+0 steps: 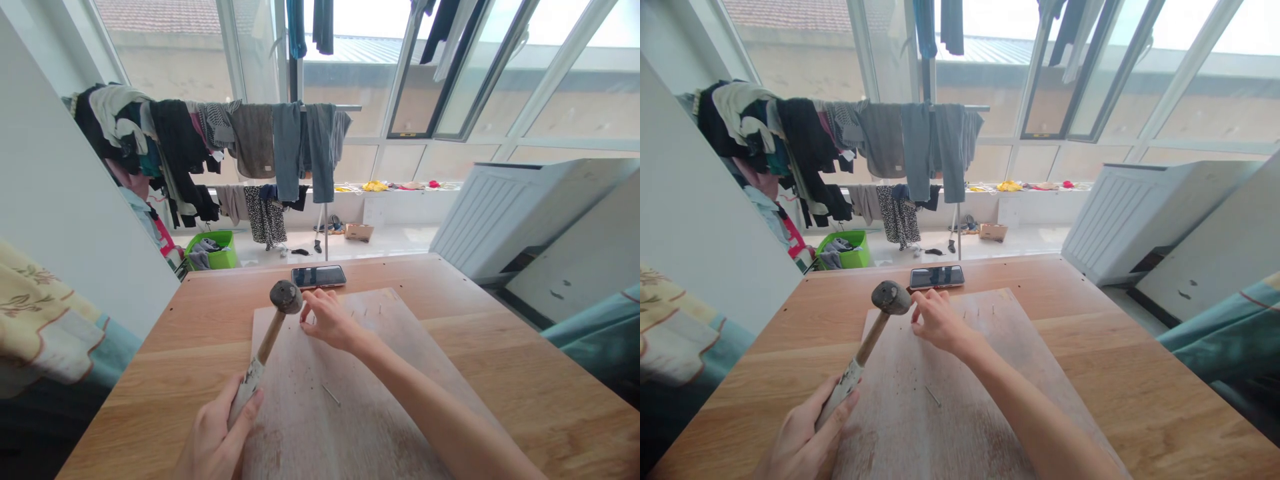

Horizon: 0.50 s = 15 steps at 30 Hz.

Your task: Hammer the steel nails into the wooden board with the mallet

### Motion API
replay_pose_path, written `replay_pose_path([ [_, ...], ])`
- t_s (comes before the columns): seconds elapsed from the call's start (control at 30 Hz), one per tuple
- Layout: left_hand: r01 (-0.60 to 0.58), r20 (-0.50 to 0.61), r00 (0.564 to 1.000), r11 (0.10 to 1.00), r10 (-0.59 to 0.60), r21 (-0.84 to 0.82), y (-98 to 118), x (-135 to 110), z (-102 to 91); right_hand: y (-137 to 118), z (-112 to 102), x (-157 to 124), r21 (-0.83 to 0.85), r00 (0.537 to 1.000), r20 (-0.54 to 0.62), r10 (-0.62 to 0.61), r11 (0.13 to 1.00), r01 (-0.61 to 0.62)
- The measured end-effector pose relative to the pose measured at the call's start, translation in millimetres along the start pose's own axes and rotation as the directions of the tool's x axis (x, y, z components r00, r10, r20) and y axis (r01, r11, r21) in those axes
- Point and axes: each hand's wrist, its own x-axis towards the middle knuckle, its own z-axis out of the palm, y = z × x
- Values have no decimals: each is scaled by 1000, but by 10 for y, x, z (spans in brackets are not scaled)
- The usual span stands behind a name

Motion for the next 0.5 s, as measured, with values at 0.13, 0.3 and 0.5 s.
replay_pose_path([
  [0.13, -9, 67, 998, 999, 6, 43, 58, -36, -45, -1, 27, 9, -25, 999, -25, 25, 999, -26],
  [0.3, 22, 69, 997, 997, -27, 71, 34, -46, 8, -1, 6, -2, -47, 999, -17, 30, 998, -31],
  [0.5, 44, 9, 999, 996, -45, 78, 23, -90, 21, 4, -34, -23, -49, 999, 22, 28, 998, -27],
])
